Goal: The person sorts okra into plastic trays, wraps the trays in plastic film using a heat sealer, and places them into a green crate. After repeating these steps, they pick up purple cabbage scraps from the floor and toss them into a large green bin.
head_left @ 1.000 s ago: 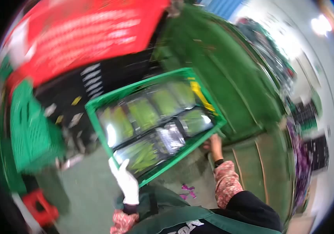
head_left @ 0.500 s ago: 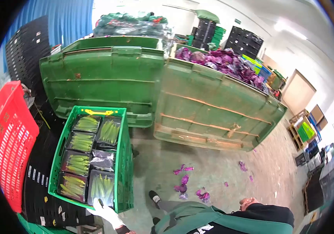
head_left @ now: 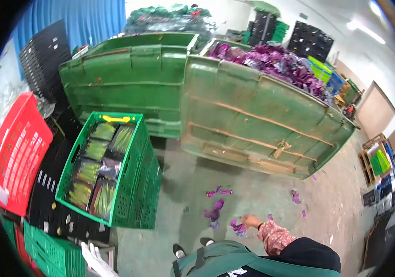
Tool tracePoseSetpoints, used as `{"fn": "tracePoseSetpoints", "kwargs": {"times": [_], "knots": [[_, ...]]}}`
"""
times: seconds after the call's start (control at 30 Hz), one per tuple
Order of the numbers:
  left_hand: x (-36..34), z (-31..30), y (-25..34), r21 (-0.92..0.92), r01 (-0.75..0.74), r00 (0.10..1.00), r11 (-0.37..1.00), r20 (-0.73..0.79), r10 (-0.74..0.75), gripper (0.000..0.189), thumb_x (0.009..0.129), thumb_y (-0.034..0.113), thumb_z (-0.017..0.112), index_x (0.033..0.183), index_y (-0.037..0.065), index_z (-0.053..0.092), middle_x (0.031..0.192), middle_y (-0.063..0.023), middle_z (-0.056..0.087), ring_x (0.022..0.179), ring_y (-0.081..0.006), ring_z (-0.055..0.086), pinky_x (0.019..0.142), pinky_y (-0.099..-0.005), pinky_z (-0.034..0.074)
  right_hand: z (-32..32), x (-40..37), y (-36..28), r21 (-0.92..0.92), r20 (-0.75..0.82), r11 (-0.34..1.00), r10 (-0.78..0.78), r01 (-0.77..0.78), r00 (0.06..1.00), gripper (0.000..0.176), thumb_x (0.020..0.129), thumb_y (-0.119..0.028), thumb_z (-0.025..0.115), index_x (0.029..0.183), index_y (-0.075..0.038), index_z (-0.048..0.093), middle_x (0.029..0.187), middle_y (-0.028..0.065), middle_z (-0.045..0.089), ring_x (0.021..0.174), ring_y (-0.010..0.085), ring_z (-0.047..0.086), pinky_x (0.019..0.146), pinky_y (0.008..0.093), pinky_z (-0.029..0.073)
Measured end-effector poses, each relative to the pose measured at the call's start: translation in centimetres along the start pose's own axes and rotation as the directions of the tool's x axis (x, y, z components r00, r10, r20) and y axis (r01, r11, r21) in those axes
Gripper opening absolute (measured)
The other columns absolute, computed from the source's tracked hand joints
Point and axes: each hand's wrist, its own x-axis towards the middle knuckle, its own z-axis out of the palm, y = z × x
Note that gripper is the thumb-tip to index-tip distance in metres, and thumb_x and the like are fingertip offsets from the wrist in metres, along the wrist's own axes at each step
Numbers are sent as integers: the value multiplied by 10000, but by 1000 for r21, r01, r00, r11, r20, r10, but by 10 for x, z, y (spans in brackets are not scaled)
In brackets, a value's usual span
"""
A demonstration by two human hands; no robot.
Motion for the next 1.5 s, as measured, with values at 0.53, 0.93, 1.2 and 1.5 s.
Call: {"fn": "tracePoseSetpoints", "kwargs": {"times": [0.53,0.93,1.2,1.5], "knots": [[-475,-199,-174,458,827,505,326,-353,-787,138,825,177,567,875,95,667,776,-116,648,709,-322,632,635,-426,514,24,23,-6,-24,335,895,427,-445,840,223,906,-198,568,1021,-9,597,832,117,658,602,234,664,491,365,548],[-344,-307,12,-39,-5,935,999,-355,-9,349,940,136,550,1268,17,561,1221,-60,618,1085,-148,591,904,-278,460,238,-37,-270,-142,509,985,-10,96,861,193,903,-161,559,976,4,629,771,90,646,610,210,658,513,365,547],[-329,-221,332,297,-777,565,554,716,409,271,883,217,554,1097,61,608,947,-115,615,859,-274,620,697,-351,510,372,-185,-382,-79,877,618,-329,782,349,354,927,-284,588,1127,7,614,938,118,691,770,184,691,732,308,533],[-331,-151,307,44,-853,521,521,142,841,167,573,178,676,710,81,675,749,-56,647,594,-197,597,469,-307,465,247,-168,-309,-253,634,910,-101,329,766,325,926,-234,589,1140,10,601,918,120,687,720,185,690,627,304,553]]}}
